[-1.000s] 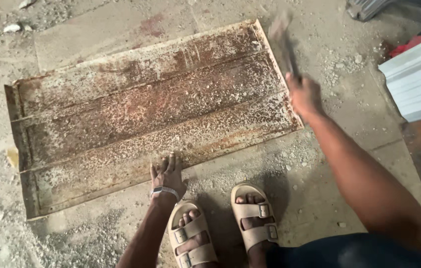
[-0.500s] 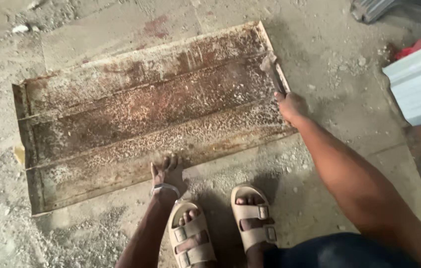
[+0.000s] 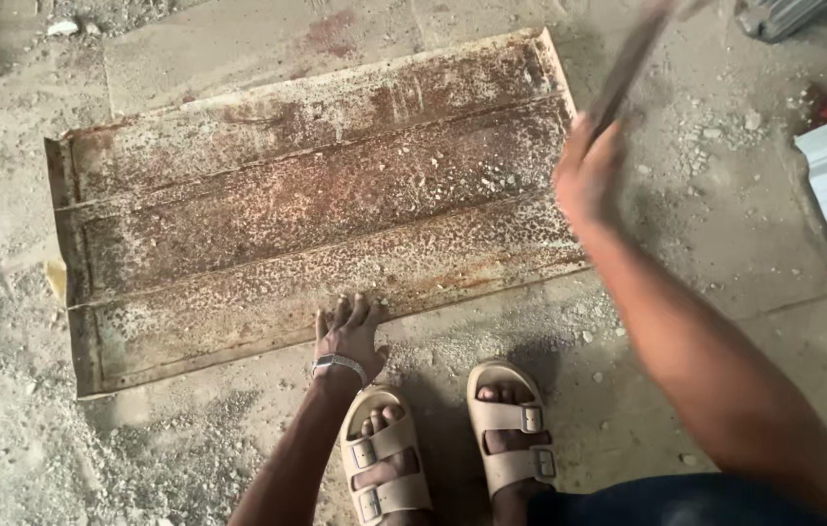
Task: The person repeatedly strikes a rectangular metal sheet on the floor with a hammer. The person holds the sheet steady with the left hand while swinging the hammer with the right hand to remove rust or debris.
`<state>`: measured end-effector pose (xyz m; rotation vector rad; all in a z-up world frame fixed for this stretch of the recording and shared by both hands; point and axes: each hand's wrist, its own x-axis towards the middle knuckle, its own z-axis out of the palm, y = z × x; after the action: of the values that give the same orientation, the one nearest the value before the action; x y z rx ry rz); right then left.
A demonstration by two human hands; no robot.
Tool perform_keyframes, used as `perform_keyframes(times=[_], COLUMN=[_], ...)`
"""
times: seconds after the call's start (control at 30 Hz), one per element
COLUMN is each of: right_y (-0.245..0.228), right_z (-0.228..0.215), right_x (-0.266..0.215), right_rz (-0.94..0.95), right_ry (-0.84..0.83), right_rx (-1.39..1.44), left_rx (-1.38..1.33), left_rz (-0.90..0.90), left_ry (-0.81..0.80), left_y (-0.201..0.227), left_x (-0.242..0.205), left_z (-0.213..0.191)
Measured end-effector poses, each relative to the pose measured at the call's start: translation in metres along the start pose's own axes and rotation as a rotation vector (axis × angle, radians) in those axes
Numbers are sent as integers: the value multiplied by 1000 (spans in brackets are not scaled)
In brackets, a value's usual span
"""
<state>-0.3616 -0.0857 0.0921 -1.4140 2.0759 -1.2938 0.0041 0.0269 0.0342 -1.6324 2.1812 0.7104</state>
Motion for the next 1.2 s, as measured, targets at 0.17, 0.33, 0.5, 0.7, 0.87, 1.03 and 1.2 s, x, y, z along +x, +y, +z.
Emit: perform_keyframes(times=[0.17, 0.33, 0.5, 0.7, 0.87, 1.03, 1.2], right_y=[14, -24, -58, -12, 7, -30, -75], right_z=[17, -16, -20, 33, 47, 24, 8], right_x=[-21, -18, 11, -5, -25, -27, 1], right_rz=[425, 274, -185, -218, 426, 249, -172], right_ry=[-451, -340, -73, -18, -545, -346, -90], right_rx=[-466, -244, 301, 83, -448, 46, 306], left_rx=[21, -5, -93, -108, -85, -78, -116], left_rz=[-4, 22, 103, -2, -33, -9, 29], left_ry=[-4, 16, 151, 26, -56, -14, 34], left_y=[-2, -1, -11, -5, -5, -8, -10], left_x=[-3, 0, 4, -9, -10, -9, -7], left_z=[-6, 9, 16, 5, -16, -4, 4])
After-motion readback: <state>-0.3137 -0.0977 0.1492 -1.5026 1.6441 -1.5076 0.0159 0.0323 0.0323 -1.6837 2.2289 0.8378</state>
